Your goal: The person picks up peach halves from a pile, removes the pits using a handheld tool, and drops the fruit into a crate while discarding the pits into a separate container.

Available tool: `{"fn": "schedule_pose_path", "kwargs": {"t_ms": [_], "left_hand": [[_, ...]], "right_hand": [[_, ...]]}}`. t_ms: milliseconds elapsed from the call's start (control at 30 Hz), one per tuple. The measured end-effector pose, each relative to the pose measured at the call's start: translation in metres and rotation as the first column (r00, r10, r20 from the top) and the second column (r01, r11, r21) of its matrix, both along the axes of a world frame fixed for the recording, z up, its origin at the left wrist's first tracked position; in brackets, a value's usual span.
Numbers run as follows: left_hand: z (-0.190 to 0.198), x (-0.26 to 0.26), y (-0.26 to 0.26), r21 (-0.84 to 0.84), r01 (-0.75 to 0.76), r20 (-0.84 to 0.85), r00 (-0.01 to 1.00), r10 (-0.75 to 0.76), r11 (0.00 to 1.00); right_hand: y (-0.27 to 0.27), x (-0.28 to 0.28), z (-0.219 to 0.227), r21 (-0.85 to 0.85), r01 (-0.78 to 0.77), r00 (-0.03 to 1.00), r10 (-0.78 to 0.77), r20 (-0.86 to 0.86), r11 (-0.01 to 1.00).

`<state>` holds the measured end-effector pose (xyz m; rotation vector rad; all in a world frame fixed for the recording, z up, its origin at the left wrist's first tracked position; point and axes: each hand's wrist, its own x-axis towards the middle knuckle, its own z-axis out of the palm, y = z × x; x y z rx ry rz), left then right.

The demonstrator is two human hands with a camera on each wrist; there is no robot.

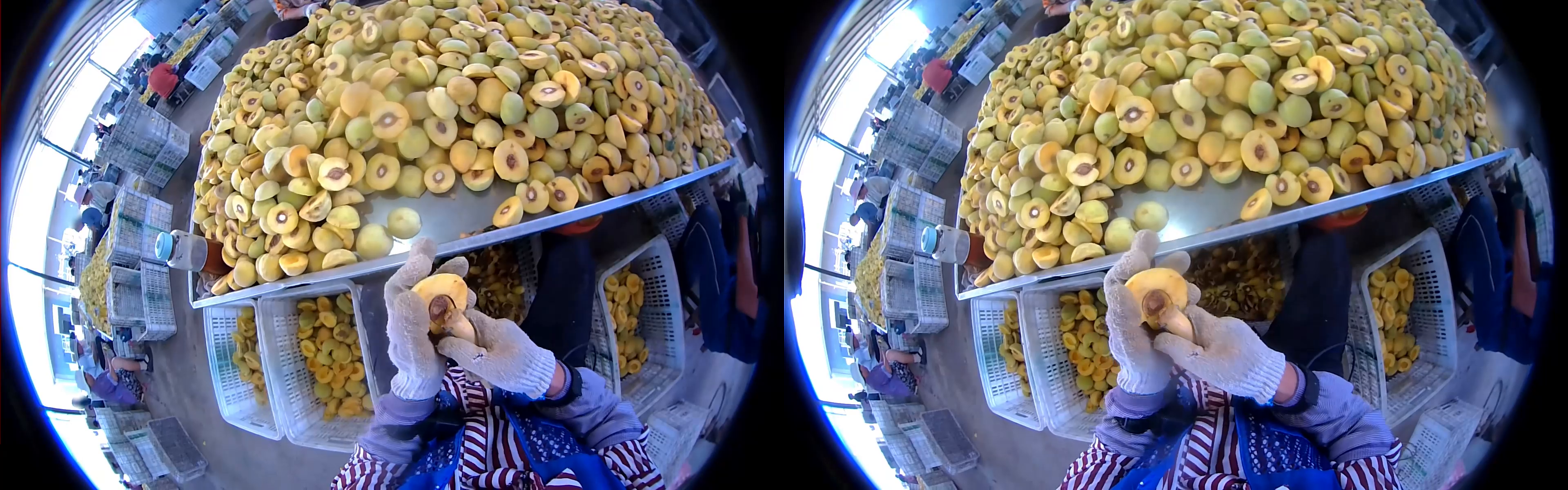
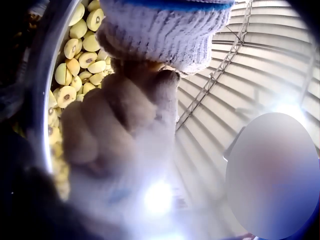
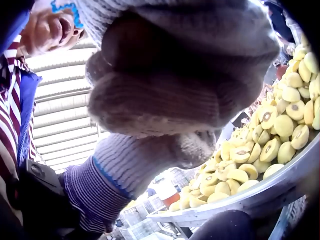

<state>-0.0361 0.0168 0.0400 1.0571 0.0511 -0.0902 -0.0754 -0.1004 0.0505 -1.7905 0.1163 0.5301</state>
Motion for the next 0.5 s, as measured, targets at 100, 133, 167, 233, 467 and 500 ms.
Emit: {"fn": "schedule_pose_path", "kwargs": {"t_ms": [100, 133, 167, 233, 467, 500], "left_hand": [[0.008, 0.001, -0.005, 0.138, -0.094, 0.187, 0.98, 0.067, 0.986], [0.006, 0.003, 0.001, 0.201, -0.012, 0.184, 0.983, -0.026, 0.98], [0.003, 0.006, 0.012, 0.264, 0.069, 0.175, 0.977, -0.119, 0.962], [0.019, 0.011, 0.014, 0.215, 0.215, 0.161, 0.954, -0.252, 0.953], [0.014, 0.033, 0.023, 0.334, 0.289, 0.546, 0.717, -0.434, 0.897], [0.018, 0.033, 0.024, 0.356, 0.271, 0.576, 0.69, -0.438, 0.894]], "right_hand": [[0.0, 0.001, 0.012, 0.345, 0.042, 0.974, 0.039, -0.225, 0.938], [-0.001, 0.001, 0.014, 0.41, 0.045, 0.964, 0.068, -0.258, 0.911], [-0.002, 0.0, 0.015, 0.473, 0.051, 0.952, 0.1, -0.289, 0.88], [-0.008, -0.001, 0.017, 0.568, 0.063, 0.92, 0.174, -0.352, 0.821], [-0.026, -0.012, 0.006, 0.803, 0.164, 0.793, 0.407, -0.453, 0.574], [-0.026, -0.015, 0.01, 0.808, 0.152, 0.808, 0.399, -0.433, 0.569]]}}
